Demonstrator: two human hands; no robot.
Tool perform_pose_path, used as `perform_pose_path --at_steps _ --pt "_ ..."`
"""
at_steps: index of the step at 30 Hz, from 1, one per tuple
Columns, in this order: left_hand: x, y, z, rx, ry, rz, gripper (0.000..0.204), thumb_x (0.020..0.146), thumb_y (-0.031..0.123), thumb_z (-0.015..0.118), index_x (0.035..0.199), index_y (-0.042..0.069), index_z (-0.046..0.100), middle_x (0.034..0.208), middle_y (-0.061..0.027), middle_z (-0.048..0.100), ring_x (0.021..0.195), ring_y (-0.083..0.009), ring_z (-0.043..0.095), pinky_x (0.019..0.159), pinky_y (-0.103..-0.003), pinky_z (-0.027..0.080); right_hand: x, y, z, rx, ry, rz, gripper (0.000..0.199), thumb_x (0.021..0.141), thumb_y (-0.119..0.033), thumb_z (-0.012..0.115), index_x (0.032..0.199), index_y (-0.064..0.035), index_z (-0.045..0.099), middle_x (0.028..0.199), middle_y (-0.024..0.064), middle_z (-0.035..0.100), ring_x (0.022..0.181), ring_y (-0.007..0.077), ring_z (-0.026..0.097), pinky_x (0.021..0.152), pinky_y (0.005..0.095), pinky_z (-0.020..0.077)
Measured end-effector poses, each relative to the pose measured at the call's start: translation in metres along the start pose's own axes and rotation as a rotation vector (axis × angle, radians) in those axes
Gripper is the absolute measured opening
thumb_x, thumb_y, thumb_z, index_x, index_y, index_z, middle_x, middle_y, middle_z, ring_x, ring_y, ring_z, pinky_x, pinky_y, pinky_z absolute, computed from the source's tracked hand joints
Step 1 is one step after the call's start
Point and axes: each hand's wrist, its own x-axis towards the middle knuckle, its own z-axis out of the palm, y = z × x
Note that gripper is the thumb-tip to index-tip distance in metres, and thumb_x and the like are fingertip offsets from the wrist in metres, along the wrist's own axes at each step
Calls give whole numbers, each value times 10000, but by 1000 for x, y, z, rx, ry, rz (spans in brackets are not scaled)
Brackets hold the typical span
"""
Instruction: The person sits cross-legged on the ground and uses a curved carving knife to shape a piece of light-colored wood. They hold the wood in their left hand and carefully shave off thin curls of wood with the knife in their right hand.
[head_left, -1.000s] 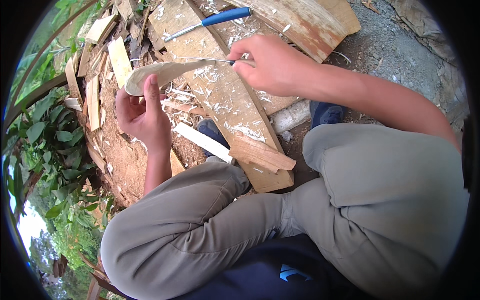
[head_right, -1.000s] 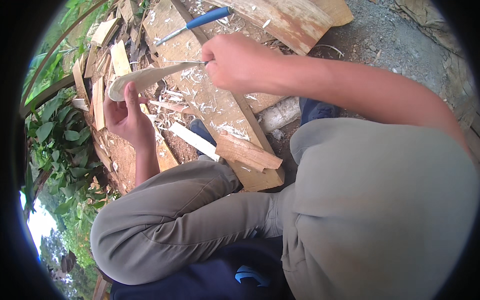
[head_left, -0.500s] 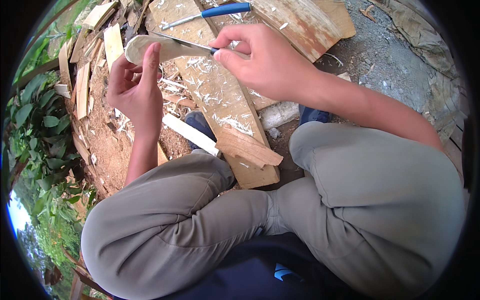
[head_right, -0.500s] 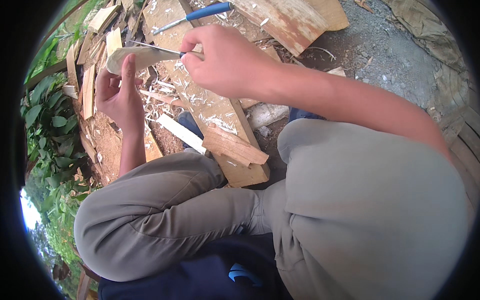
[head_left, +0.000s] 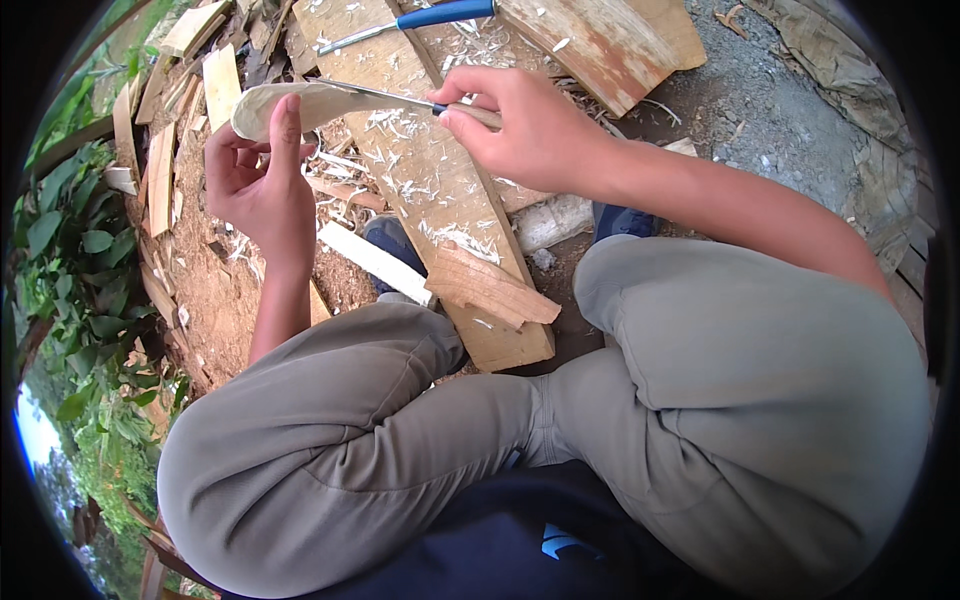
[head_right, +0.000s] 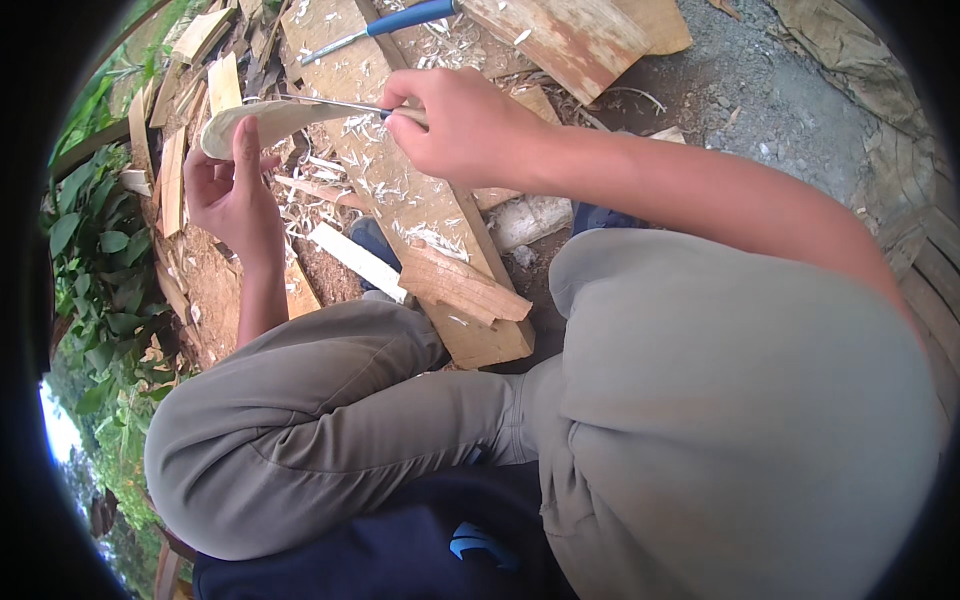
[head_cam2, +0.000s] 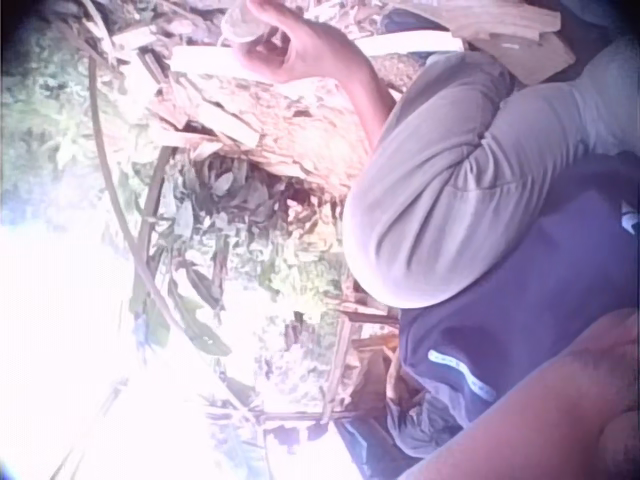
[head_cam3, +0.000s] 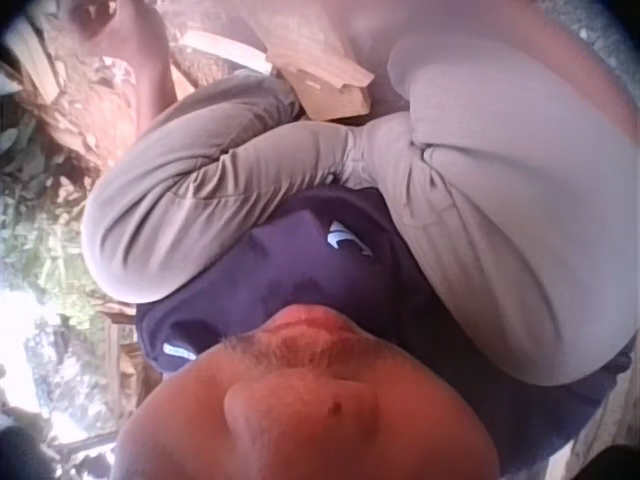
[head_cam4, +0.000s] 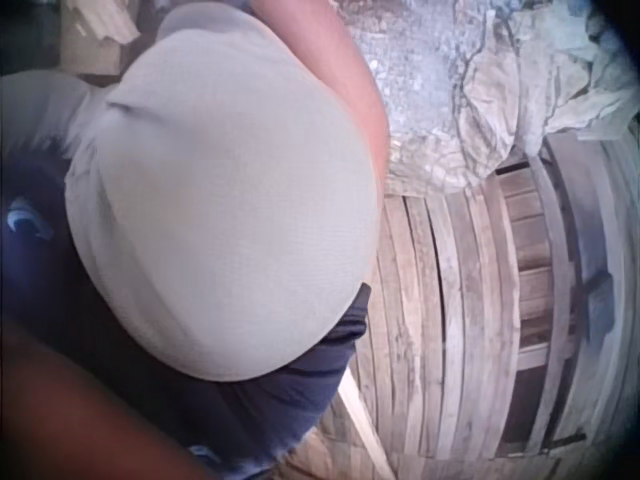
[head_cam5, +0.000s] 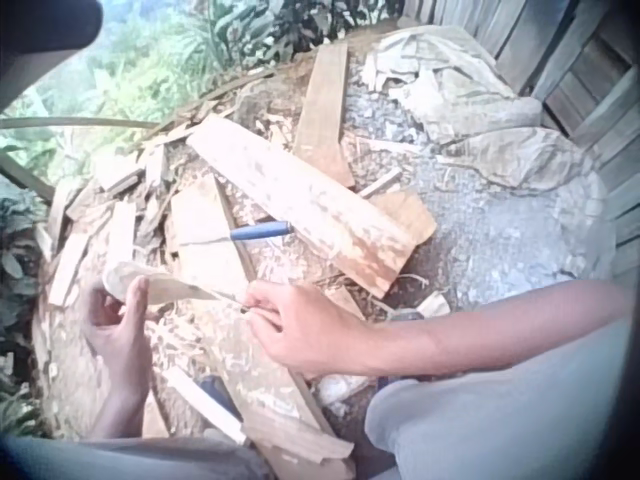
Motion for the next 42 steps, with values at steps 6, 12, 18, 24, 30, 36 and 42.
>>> perform_pose_path --at_steps 6,12,18,24,30,36,42 --pt "1 -8 -10 39 10 17 246 907 100 741 1040 -47 596 1004 -138 679 849 -176 702 557 -233 583 3 -49 -14 -58 -57 57 265 905 -127 537 1075 39 655 720 178 659 651 263 668 640 408 516" --pt "-1 -6 -10 54 -18 1 236 908 93 738 1040 -43 597 1007 -153 678 844 -175 702 550 -226 578 4 -37 -11 -2 1 -10 257 900 -134 551 1054 41 659 750 194 666 678 264 667 659 407 513" --pt "-1 -7 -7 46 -18 36 221 911 79 730 1042 -43 602 987 -149 685 826 -171 702 549 -222 577 6 -29 -13 -17 -2 -14 268 906 -173 598 1054 41 660 780 195 674 683 249 657 682 397 501" --pt "-5 -3 -8 21 -37 36 198 909 57 725 1026 -44 602 984 -153 687 826 -169 702 553 -224 583 0 -32 -7 -32 7 -13 275 908 -169 595 1081 32 667 769 204 676 682 259 665 676 400 503" --pt "-4 -4 -6 -13 -3 28 197 879 54 759 963 -25 599 958 -142 687 790 -134 683 555 -227 611 -3 -26 -7 -61 56 -80 260 904 -146 581 1076 28 667 756 191 674 666 264 660 666 407 504" --pt "-1 -8 -7 9 1 39 205 901 57 733 1013 -43 594 974 -151 684 824 -160 696 552 -224 596 -1 -22 -10 -44 -33 12 251 888 -120 552 1060 22 668 707 177 669 644 259 669 665 413 517" --pt "-5 -9 -10 14 -3 47 198 911 52 719 1018 -44 582 988 -157 682 839 -172 703 545 -219 589 -1 -20 -7 -40 -59 33 253 923 -162 595 1086 23 650 758 148 656 694 164 615 685 355 495"
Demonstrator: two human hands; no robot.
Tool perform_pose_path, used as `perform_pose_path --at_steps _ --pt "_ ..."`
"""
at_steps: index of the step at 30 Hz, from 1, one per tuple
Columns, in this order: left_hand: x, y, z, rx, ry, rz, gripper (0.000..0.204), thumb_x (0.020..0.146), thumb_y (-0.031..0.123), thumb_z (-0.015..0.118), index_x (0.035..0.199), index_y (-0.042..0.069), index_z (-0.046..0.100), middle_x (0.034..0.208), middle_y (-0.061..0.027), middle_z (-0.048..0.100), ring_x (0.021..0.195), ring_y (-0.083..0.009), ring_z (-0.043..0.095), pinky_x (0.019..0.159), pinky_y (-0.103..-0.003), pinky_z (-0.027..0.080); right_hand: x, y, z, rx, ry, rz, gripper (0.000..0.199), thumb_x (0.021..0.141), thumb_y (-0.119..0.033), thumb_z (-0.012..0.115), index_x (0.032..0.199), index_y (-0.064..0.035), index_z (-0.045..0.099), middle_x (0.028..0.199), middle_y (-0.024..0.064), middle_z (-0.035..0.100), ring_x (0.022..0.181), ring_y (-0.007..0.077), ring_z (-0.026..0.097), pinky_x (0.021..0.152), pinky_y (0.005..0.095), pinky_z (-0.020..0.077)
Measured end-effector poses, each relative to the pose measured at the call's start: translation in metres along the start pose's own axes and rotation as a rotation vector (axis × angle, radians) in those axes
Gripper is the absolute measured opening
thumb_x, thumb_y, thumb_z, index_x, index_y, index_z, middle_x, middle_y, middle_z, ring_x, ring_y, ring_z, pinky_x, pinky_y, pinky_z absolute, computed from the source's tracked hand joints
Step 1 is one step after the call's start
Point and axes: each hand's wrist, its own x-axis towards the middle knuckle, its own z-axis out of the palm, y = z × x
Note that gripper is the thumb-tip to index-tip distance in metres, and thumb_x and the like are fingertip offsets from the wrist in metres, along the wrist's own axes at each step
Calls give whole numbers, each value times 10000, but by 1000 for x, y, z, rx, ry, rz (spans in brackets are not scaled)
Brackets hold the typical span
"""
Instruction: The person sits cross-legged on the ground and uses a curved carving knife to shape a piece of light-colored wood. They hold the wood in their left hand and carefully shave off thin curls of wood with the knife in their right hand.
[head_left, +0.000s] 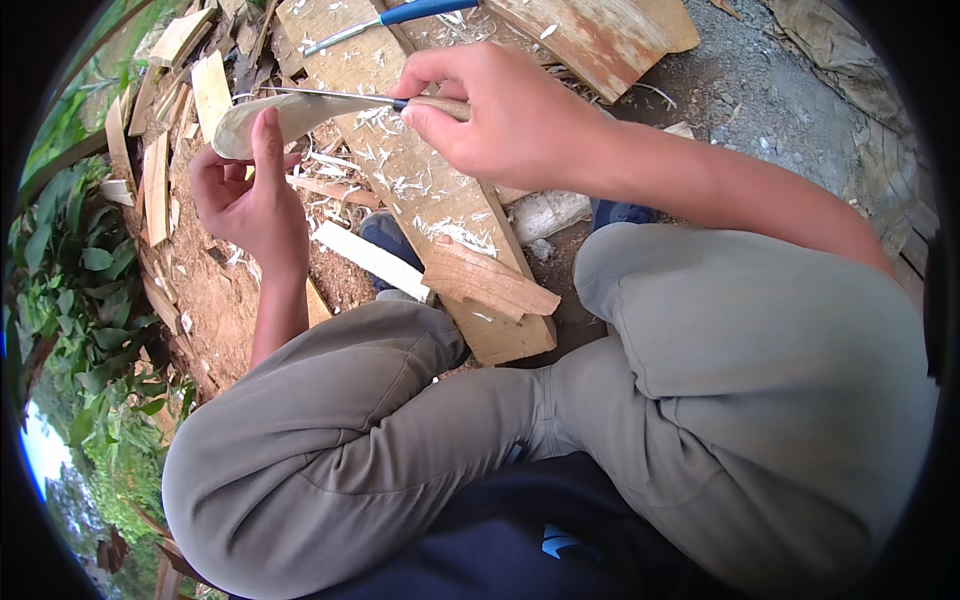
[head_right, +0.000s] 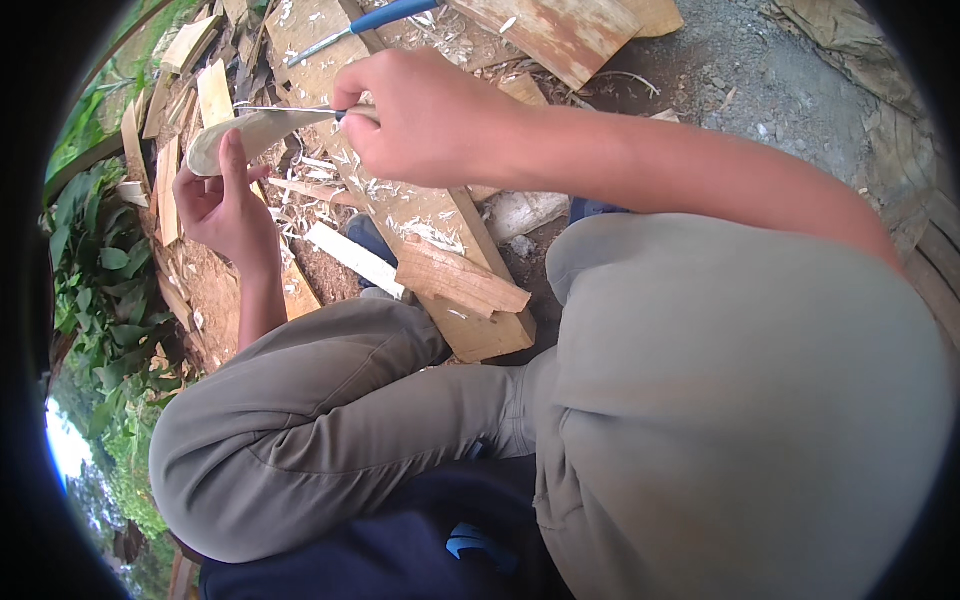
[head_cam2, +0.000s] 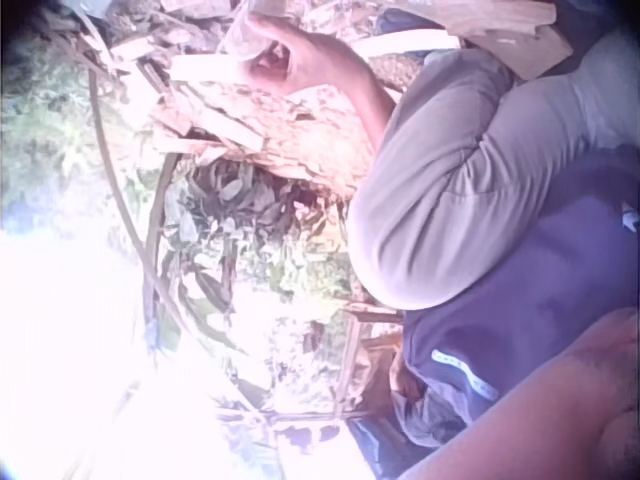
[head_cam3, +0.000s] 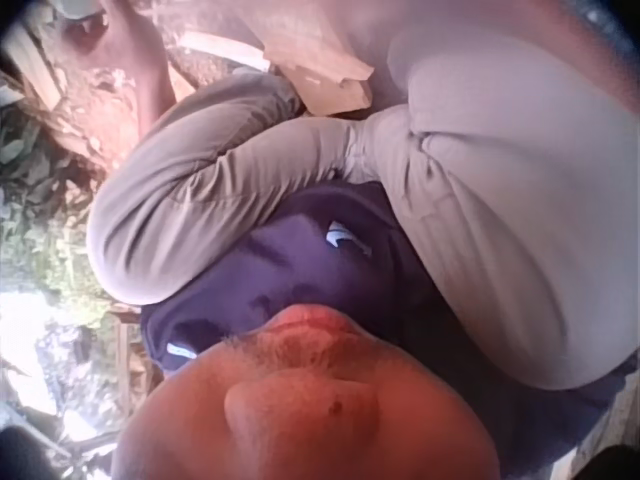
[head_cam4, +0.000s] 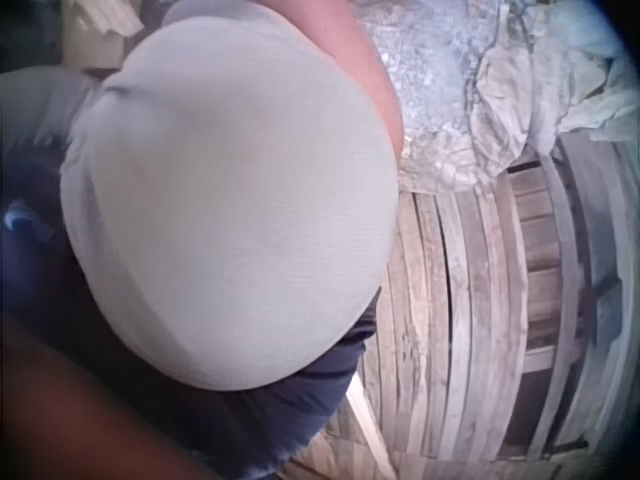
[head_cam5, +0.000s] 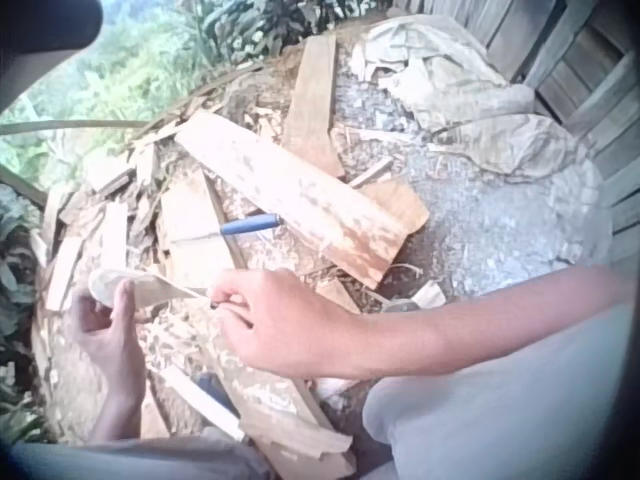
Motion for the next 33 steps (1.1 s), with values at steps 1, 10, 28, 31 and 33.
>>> perform_pose_path --at_steps 1,10,28,31,33 --pt "1 0 3 -28 1 6 194 911 50 718 1013 -42 580 987 -155 682 839 -172 703 545 -218 590 5 25 4 -46 25 -15 251 924 -164 595 1083 23 649 761 144 655 702 160 612 692 353 496" --pt "9 -2 0 -24 -11 -22 221 885 44 748 978 -35 564 959 -168 681 799 -164 697 532 -229 602 12 34 1 -45 53 -60 245 927 -175 603 1075 8 671 793 144 697 667 190 613 679 355 486" --pt "5 1 6 3 -1 5 302 897 59 729 988 -15 450 950 -181 650 783 -181 699 540 -253 620 12 9 -3 -7 11 -21 259 915 -174 608 1099 -5 679 1001 240 701 955 319 701 837 412 535" --pt "6 7 2 -23 77 -12 326 864 39 759 958 -4 449 919 -163 641 779 -173 689 579 -287 635 9 -5 -1 55 -39 -6 260 914 -179 610 1095 -5 678 927 214 707 844 291 695 778 408 528" --pt "8 5 6 -19 54 -8 337 858 39 764 949 0 443 913 -157 635 774 -170 686 585 -289 634 18 21 -5 -103 -43 60 257 914 -180 610 1093 -7 676 867 195 706 773 272 680 745 406 519"
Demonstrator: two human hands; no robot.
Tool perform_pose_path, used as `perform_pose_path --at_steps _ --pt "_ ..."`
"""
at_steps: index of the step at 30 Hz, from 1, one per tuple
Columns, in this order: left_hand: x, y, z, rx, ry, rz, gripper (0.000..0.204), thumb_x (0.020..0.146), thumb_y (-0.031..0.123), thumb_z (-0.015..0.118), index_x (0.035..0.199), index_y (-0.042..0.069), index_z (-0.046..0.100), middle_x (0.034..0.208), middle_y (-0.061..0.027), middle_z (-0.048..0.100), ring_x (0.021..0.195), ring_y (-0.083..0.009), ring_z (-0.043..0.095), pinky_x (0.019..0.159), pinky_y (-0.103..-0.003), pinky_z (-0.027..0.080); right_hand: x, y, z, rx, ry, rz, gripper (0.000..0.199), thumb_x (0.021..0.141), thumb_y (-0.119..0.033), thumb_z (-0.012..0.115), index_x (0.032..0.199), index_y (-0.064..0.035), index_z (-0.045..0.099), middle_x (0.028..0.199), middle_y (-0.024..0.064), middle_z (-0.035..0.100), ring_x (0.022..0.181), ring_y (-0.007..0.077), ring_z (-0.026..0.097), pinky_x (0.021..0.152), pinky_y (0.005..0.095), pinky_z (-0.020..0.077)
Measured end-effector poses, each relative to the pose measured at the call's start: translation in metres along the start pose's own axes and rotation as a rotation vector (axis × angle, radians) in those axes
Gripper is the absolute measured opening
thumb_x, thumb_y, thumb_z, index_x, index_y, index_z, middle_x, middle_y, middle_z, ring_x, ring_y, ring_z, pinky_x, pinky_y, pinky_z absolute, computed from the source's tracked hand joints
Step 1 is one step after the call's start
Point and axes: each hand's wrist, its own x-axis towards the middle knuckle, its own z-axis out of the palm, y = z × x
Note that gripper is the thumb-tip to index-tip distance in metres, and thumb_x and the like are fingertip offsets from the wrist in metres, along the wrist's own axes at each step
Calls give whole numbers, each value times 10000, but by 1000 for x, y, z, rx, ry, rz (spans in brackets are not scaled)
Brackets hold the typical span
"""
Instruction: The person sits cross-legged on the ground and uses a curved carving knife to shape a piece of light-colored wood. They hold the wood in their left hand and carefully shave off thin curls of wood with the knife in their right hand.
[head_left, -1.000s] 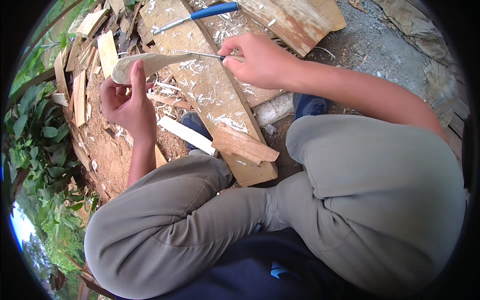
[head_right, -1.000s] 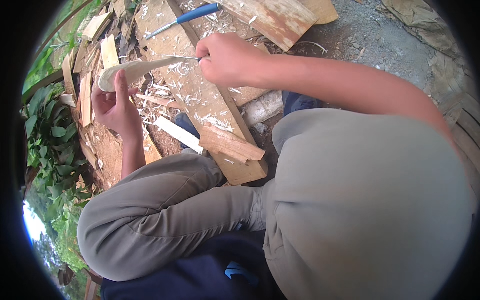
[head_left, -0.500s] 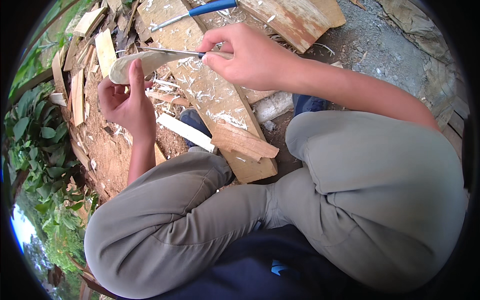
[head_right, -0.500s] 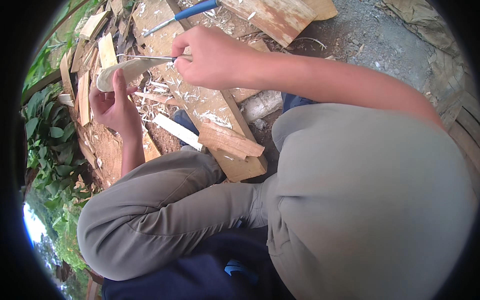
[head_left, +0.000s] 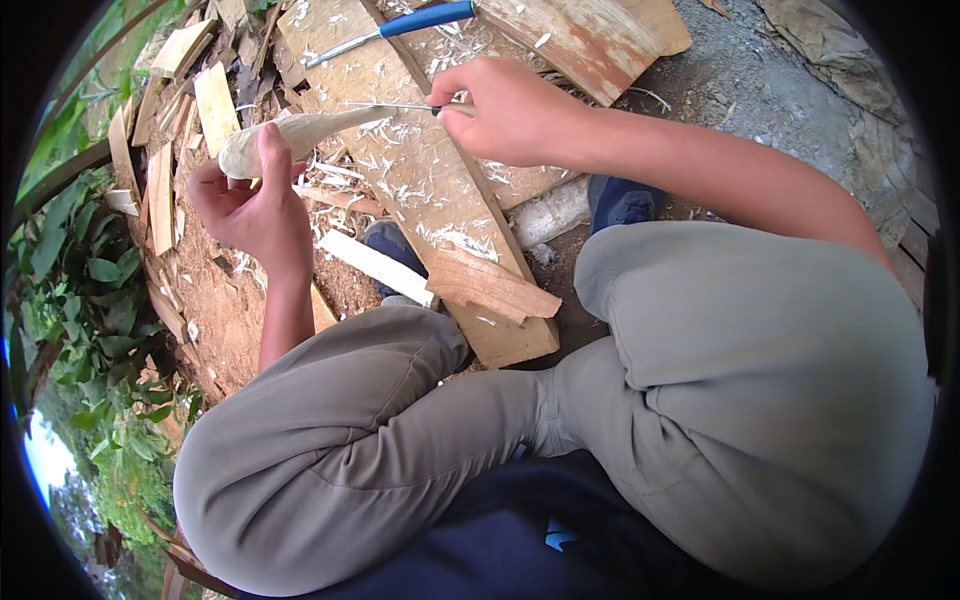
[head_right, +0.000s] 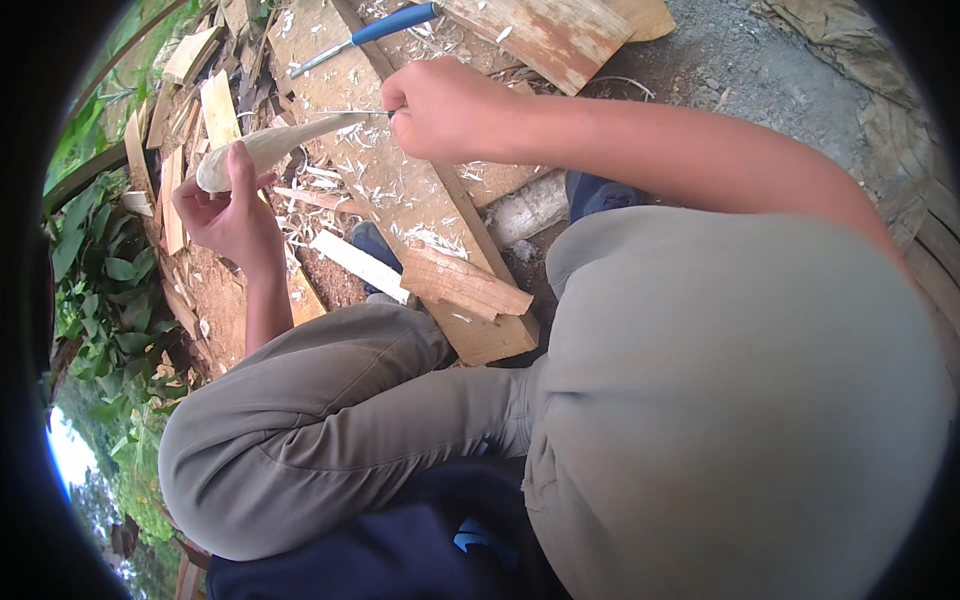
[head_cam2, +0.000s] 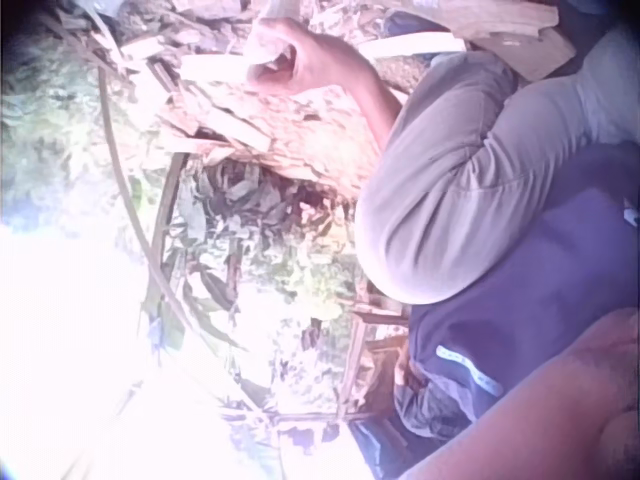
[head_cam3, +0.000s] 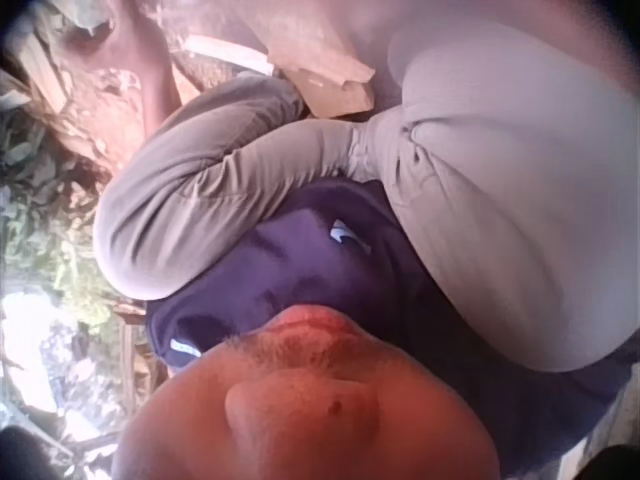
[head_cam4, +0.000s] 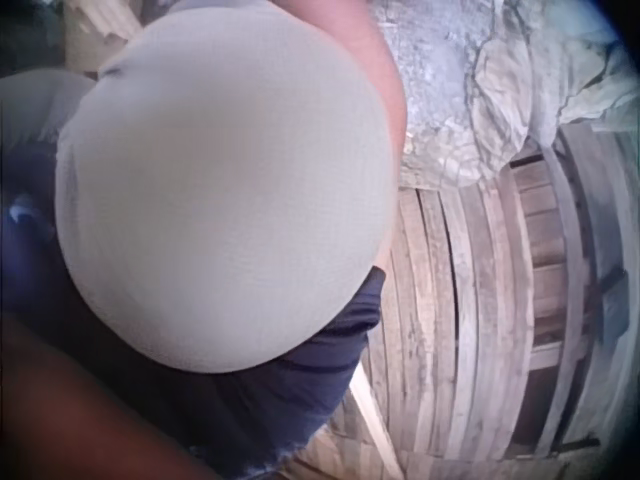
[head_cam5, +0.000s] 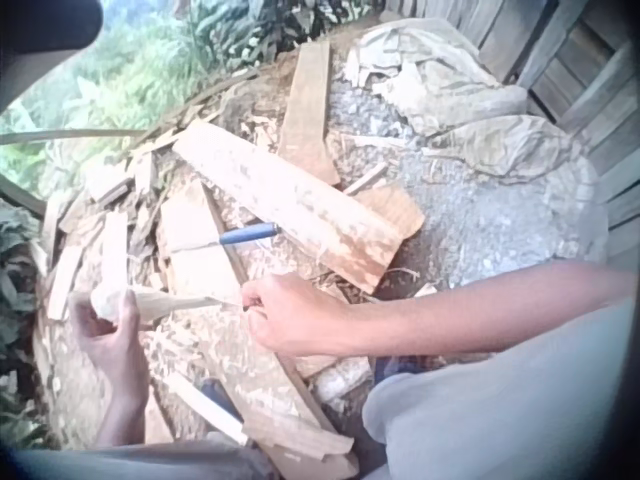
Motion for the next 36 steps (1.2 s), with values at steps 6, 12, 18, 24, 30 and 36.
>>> perform_pose_path --at_steps 6,12,18,24,30,36 --pt "-2 1 0 36 -11 -9 339 853 22 758 934 6 429 888 -149 621 751 -166 682 586 -290 630 -8 7 12 50 88 -121 255 916 -189 605 1093 -18 672 784 186 678 697 249 665 703 400 515" --pt "-2 -10 -6 105 19 54 338 876 75 743 972 -30 437 914 -156 618 729 -178 679 561 -290 631 -9 -5 8 86 36 -58 243 921 -187 599 1084 -17 662 727 139 647 630 185 598 618 368 461" --pt "-2 -12 -5 174 48 78 361 862 96 772 984 -17 451 911 -130 616 748 -140 645 639 -257 569 -8 10 10 27 42 -37 288 888 -140 550 1086 37 660 685 168 650 569 232 615 615 407 492" --pt "-3 -7 -2 196 57 22 368 856 104 780 976 -8 451 912 -109 604 756 -124 623 675 -253 541 -3 27 22 13 82 -56 264 893 -105 538 1080 34 662 686 153 663 552 198 621 576 371 503" --pt "0 -11 -7 173 62 24 383 845 71 778 978 11 424 907 -109 584 731 -120 627 626 -232 544 -7 13 7 5 3 26 248 920 -152 577 1090 11 658 734 142 680 655 200 662 649 394 504" --pt "-6 -15 -10 107 78 43 395 833 55 784 991 15 424 911 -106 579 728 -122 637 622 -227 541 -15 7 15 72 38 -98 247 932 -172 597 1087 13 654 774 157 693 731 222 684 701 380 514"
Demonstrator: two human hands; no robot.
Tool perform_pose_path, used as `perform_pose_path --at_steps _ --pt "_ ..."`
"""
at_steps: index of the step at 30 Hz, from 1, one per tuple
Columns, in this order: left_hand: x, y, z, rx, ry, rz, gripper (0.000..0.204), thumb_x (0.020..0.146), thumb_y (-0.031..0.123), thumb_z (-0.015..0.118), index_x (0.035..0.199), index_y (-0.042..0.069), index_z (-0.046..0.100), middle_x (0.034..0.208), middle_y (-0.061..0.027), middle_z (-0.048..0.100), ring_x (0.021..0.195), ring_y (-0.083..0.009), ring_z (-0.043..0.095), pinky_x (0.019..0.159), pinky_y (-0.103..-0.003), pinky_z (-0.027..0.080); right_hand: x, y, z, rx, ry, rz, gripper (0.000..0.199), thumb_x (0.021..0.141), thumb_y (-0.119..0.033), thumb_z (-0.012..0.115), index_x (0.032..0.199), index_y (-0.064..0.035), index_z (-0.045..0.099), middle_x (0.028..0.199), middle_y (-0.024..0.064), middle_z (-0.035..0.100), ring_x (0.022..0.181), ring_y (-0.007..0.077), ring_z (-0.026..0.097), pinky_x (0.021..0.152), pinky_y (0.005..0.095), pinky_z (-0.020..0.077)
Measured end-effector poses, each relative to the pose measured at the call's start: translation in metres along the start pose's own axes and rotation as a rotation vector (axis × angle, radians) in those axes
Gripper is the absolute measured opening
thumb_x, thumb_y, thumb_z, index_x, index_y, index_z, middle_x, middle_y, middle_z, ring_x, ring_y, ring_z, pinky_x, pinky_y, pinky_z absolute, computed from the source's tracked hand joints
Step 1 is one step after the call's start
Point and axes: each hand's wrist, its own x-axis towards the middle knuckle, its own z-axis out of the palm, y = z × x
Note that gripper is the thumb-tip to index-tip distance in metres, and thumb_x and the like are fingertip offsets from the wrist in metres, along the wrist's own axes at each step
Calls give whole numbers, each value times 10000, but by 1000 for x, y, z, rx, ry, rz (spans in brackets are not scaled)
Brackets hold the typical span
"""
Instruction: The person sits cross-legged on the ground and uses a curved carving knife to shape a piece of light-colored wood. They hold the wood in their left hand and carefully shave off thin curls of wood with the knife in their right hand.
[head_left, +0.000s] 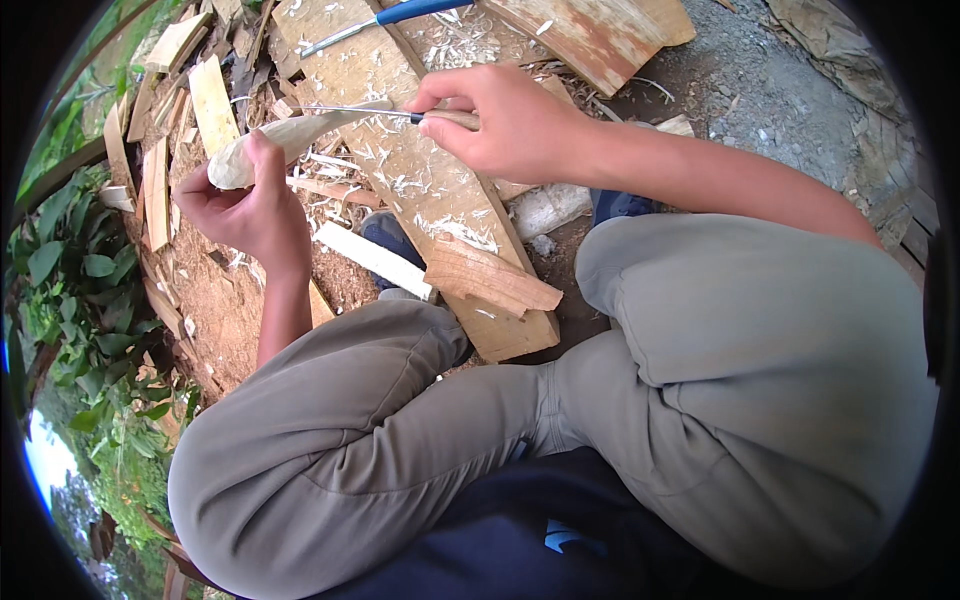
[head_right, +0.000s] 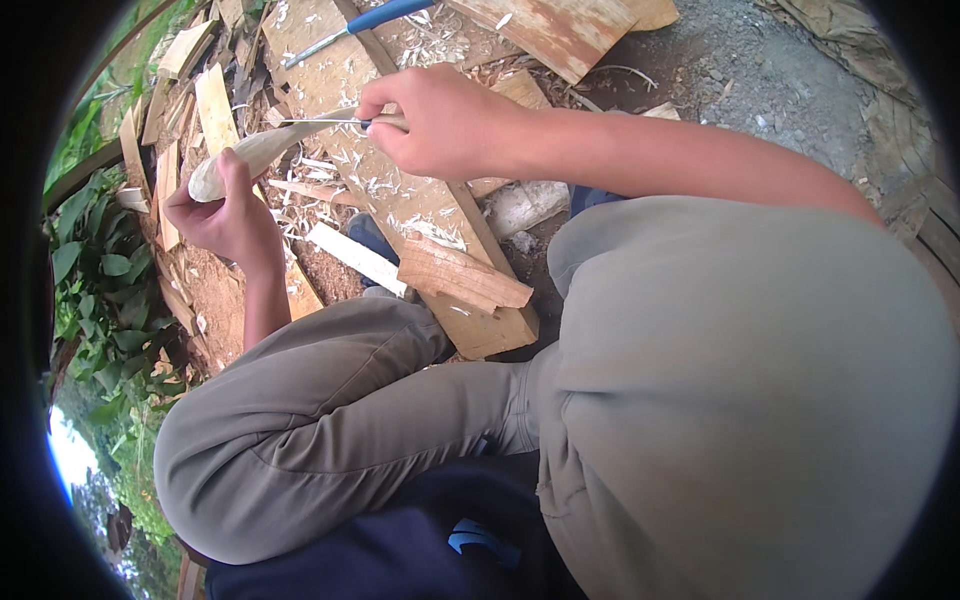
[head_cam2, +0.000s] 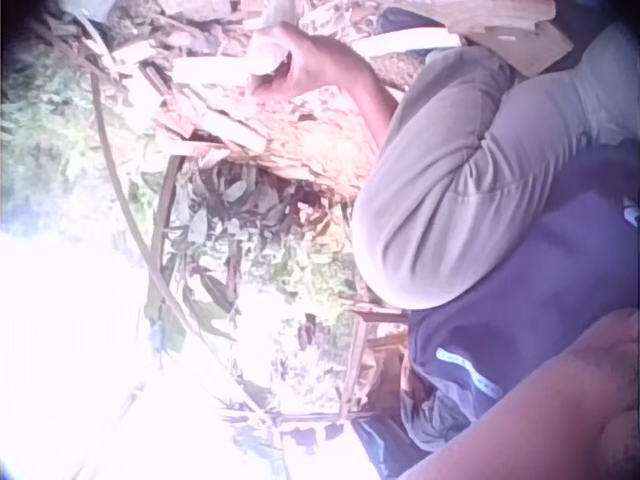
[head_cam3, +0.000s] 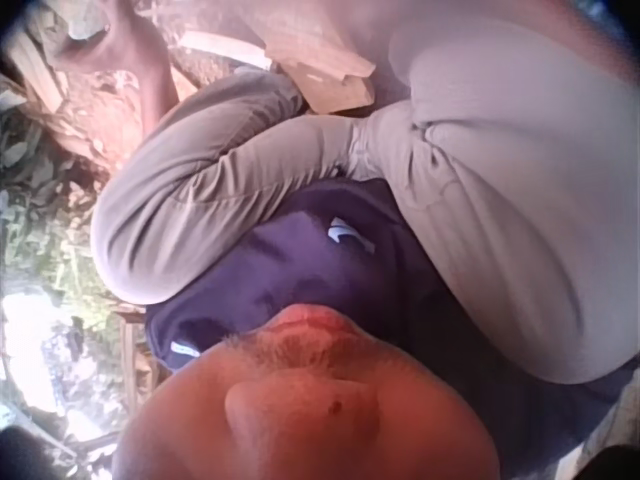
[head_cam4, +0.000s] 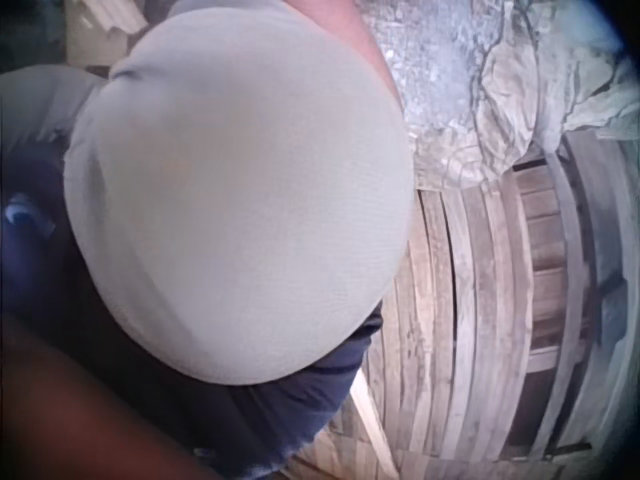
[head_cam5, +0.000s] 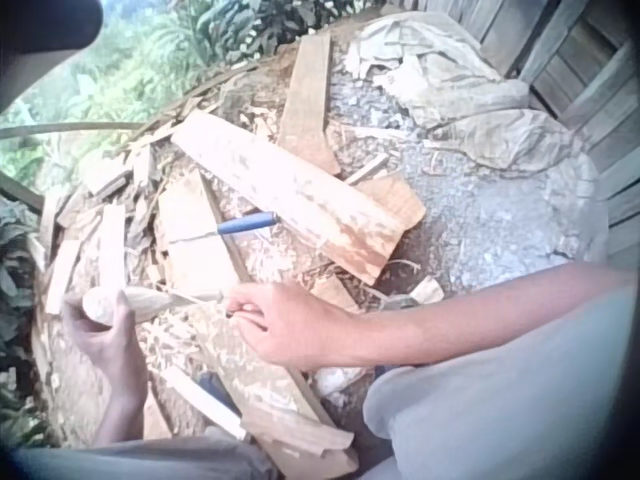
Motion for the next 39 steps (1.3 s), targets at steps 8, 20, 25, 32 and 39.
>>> perform_pose_path --at_steps 8,20,25,32,39 --pt "0 5 3 24 -24 -2 430 829 22 768 1029 16 387 925 -112 540 746 -126 626 629 -234 545 3 -2 6 40 14 -20 252 931 -180 596 1101 -7 663 811 175 695 758 241 688 727 379 524" --pt "-3 -9 -3 -8 -39 84 353 852 62 789 1021 31 481 994 -58 515 768 -105 570 656 -215 503 1 -2 10 44 49 -71 250 937 -171 580 1116 -14 653 731 134 667 612 216 629 639 412 505" --pt "-2 -18 -9 1 -106 310 390 926 317 732 1040 19 508 963 -55 525 788 -107 545 658 -223 466 3 -11 -2 6 -12 38 256 926 -170 588 1116 -10 651 780 155 689 694 246 671 674 405 509" --pt "-2 -19 -11 3 -64 224 502 1024 469 530 893 -6 627 866 -63 586 737 -119 554 670 -260 450 3 -22 0 24 -18 52 249 909 -181 597 1097 -31 664 808 179 690 744 264 680 702 406 509" --pt "1 -14 -11 86 -63 199 464 999 427 603 853 -14 618 813 -67 610 714 -106 565 644 -256 445 7 -16 3 -24 52 -63 262 903 -195 595 1095 -32 665 816 182 698 721 284 670 694 404 510"
